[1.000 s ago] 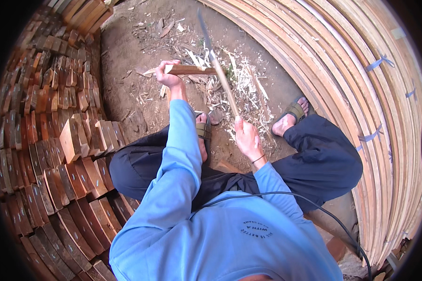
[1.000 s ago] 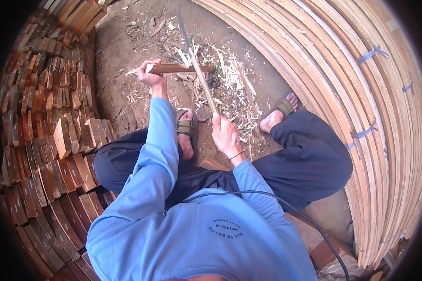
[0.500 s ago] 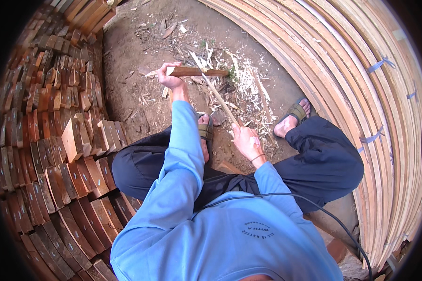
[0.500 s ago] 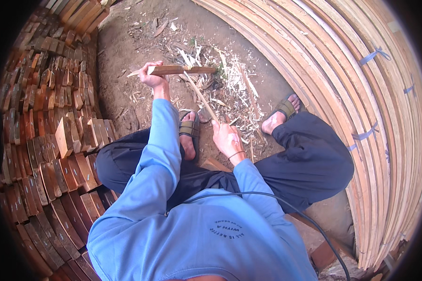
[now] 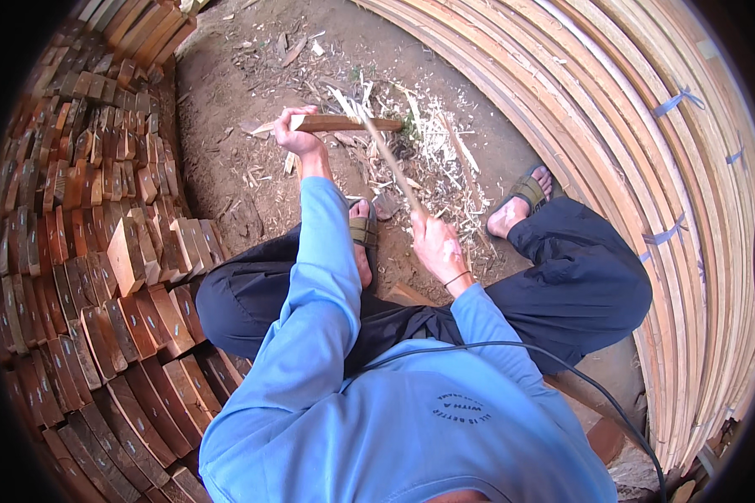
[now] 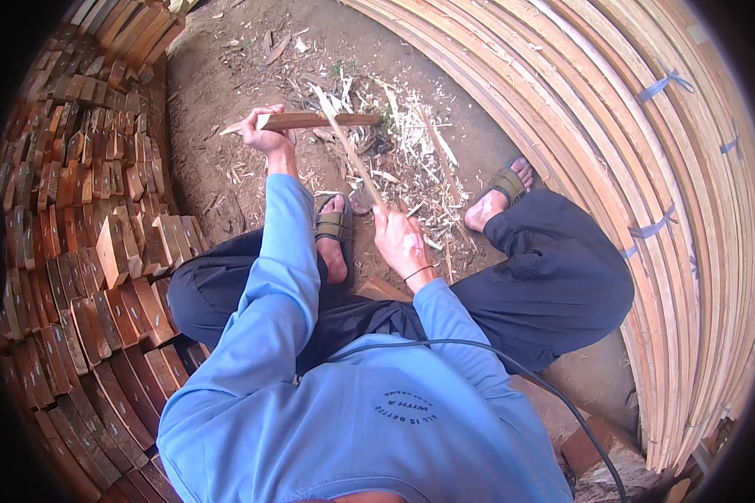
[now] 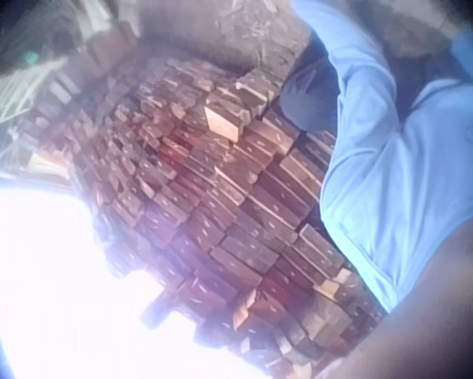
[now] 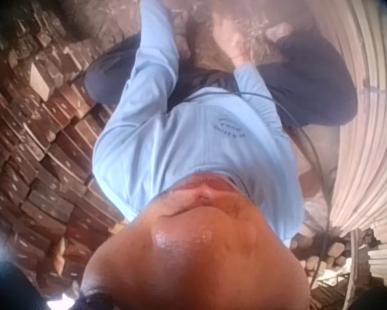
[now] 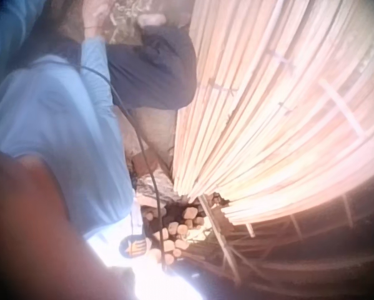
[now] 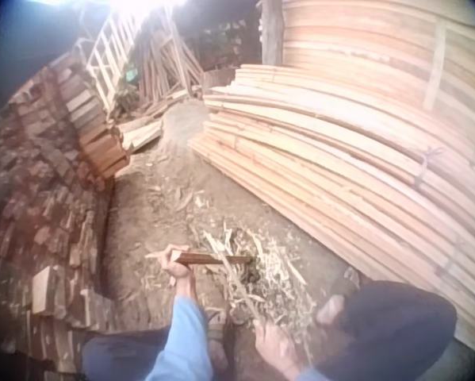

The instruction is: The person shaves a piece of wood using a blade, removing thin strips while sitting on the ground near stacks of lumber.

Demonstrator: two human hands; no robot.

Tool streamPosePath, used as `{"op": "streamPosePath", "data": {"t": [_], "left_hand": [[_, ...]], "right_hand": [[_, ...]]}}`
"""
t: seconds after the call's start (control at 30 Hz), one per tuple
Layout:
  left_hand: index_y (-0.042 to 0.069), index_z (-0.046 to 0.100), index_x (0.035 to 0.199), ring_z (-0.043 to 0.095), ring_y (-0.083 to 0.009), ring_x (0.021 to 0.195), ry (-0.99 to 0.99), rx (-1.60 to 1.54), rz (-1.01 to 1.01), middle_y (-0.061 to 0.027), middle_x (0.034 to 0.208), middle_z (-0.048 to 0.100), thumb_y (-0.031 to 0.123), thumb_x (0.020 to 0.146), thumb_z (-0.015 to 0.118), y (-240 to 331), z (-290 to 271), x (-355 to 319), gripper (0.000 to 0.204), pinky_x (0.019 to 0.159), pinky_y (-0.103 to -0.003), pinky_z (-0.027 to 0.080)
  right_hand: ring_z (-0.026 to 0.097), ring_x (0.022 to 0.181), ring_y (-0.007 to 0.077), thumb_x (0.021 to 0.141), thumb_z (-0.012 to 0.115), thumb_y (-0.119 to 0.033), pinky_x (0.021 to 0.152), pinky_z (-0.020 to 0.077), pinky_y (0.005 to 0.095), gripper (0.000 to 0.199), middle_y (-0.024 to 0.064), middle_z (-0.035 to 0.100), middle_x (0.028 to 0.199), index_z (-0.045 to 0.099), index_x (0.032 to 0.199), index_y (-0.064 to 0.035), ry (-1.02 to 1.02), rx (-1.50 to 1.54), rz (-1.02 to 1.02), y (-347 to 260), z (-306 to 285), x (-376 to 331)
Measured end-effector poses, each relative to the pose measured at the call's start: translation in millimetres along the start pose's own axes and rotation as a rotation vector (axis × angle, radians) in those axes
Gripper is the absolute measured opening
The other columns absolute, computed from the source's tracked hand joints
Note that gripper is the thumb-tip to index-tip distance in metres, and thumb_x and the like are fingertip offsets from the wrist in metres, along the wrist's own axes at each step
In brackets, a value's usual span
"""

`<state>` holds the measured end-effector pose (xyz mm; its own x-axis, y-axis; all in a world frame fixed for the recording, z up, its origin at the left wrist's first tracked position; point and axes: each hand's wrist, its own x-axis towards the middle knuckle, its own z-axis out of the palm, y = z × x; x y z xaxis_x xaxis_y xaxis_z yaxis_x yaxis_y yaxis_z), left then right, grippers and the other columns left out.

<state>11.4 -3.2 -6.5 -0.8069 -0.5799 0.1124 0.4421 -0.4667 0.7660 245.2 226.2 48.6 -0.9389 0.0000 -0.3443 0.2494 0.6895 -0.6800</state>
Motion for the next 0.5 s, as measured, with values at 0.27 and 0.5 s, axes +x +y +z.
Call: {"op": "streamPosePath", "data": {"t": [0.27, 0.5], "left_hand": [[0.004, 0.054, 0.069, 0.06, -0.0272, 0.066, -0.007, 0.002, -0.002, -0.014, 0.065, 0.058, 0.024, 0.087, 0.039, -1.7, 0.9, 4.1, 0.031, 0.074, -0.043, 0.052], [0.004, 0.053, 0.068, 0.06, -0.0282, 0.068, 0.037, 0.016, -0.026, -0.0141, 0.066, 0.057, 0.024, 0.087, 0.04, 3.1, 4.6, 1.5, 0.03, 0.074, -0.042, 0.051]], "right_hand": [[0.063, 0.072, 0.0468, 0.099, 0.045, -0.031, 0.069, 0.0492, 0.0545, 0.047, 0.0311, 0.06, 0.071, 0.065, 0.08, 0.006, 0.017, 0.088, -0.001, -14.7, -10.4, 6.7], [0.063, 0.066, 0.0443, 0.098, 0.046, -0.037, 0.063, 0.0479, 0.0525, 0.048, 0.0276, 0.06, 0.068, 0.066, 0.082, 0.0038, 0.006, 0.028, -0.02, 5.1, -9.2, 8.7]]}}
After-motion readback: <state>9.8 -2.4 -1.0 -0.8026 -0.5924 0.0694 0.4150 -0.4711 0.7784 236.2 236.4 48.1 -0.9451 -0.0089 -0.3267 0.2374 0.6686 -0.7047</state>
